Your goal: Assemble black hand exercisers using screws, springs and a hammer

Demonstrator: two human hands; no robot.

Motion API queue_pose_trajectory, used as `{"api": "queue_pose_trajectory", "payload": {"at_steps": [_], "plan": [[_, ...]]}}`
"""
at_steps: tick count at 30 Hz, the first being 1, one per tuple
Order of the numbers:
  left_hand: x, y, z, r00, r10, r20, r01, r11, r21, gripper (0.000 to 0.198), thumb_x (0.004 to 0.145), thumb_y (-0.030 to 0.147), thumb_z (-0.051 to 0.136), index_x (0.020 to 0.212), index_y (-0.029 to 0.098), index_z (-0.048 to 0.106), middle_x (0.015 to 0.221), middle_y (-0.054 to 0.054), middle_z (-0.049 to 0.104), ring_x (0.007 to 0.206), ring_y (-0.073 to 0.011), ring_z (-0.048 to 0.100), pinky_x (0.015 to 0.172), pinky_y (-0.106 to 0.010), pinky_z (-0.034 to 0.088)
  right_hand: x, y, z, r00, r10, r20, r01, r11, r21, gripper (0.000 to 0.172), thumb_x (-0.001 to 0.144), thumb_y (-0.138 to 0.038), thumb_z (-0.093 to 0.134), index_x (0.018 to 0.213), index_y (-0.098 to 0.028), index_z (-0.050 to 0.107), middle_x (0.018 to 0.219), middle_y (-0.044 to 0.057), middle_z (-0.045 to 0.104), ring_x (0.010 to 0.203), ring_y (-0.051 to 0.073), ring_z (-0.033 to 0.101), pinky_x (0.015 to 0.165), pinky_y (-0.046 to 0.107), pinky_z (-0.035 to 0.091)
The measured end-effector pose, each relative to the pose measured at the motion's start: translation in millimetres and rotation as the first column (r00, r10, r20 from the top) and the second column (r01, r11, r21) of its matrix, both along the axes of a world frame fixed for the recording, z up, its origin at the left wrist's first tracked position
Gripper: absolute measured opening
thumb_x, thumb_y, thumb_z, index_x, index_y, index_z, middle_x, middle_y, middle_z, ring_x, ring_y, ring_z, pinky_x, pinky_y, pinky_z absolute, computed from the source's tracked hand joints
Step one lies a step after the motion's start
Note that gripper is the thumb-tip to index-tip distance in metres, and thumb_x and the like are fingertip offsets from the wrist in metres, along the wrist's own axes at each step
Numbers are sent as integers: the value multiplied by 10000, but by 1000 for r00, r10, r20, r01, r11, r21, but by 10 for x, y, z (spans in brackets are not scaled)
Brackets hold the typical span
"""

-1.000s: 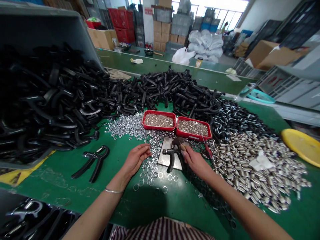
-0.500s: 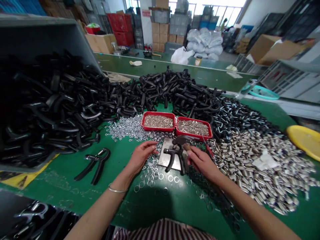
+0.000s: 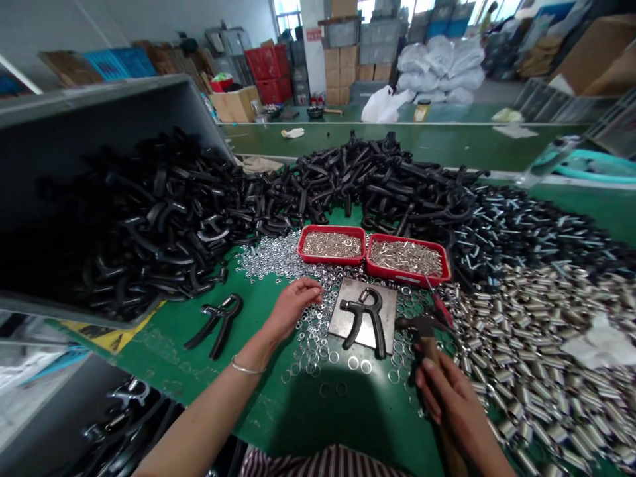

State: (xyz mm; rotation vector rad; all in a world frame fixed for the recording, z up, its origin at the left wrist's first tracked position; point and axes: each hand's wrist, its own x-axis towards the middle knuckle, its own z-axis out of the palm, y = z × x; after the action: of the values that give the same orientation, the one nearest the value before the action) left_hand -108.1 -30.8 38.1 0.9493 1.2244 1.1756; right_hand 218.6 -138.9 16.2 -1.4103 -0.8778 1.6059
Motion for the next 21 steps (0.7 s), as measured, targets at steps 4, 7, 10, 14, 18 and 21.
{"api": "queue_pose_trajectory", "payload": {"at_steps": [4, 7, 10, 14, 18, 21], "plan": [[-29, 55, 12, 910, -17, -415, 58, 995, 86, 110, 810, 260, 645, 877, 182, 682, 824, -30, 662, 738, -161, 606, 723, -287, 474, -97, 116, -20, 995, 99, -13, -99, 995, 16, 383, 892, -540, 606, 1111, -236, 527, 688, -34, 601, 360, 54, 363, 323, 179, 325], [-41, 13, 10, 634, -176, -753, 370, 924, 95, 114, 835, 221, 618, 917, 206, 696, 933, -48, 658, 843, -192, 599, 786, -316, 466, -140, 159, -38, 988, 157, 2, -157, 988, 14, 350, 907, -542, 581, 1061, -232, 530, 690, -34, 602, 361, 57, 387, 328, 182, 327], [-31, -18, -29, 363, -189, -913, 566, 822, 55, 191, 860, 136, 548, 988, 211, 668, 1036, -72, 628, 988, -223, 572, 881, -347, 442, -137, 173, -48, 988, 155, 28, -155, 988, 6, 363, 892, -560, 589, 1039, -232, 539, 696, -25, 610, 371, 69, 410, 325, 189, 329], [-118, 89, -73, 193, -53, -980, 525, 849, 57, 274, 857, 60, 467, 1020, 201, 637, 1024, -83, 620, 1008, -237, 551, 902, -377, 413, -122, 166, -40, 990, 134, 34, -133, 991, -17, 436, 859, -583, 610, 1122, -242, 543, 666, -30, 597, 374, 84, 423, 319, 191, 310], [-166, 182, -18, 118, 50, -992, 468, 878, 100, 254, 835, 50, 476, 921, 205, 657, 1005, -74, 648, 1010, -258, 539, 927, -418, 368, -128, 159, -34, 992, 122, 24, -122, 992, -19, 478, 857, -588, 607, 1188, -254, 521, 671, -31, 601, 351, 81, 397, 305, 189, 277], [-77, 158, 22, 114, 35, -993, 436, 896, 81, 213, 850, 84, 472, 803, 198, 645, 874, -69, 646, 922, -251, 552, 876, -402, 375, -139, 169, -35, 993, 110, 36, -110, 994, -10, 475, 856, -582, 611, 1175, -239, 531, 662, -25, 602, 347, 79, 399, 303, 188, 281]]}}
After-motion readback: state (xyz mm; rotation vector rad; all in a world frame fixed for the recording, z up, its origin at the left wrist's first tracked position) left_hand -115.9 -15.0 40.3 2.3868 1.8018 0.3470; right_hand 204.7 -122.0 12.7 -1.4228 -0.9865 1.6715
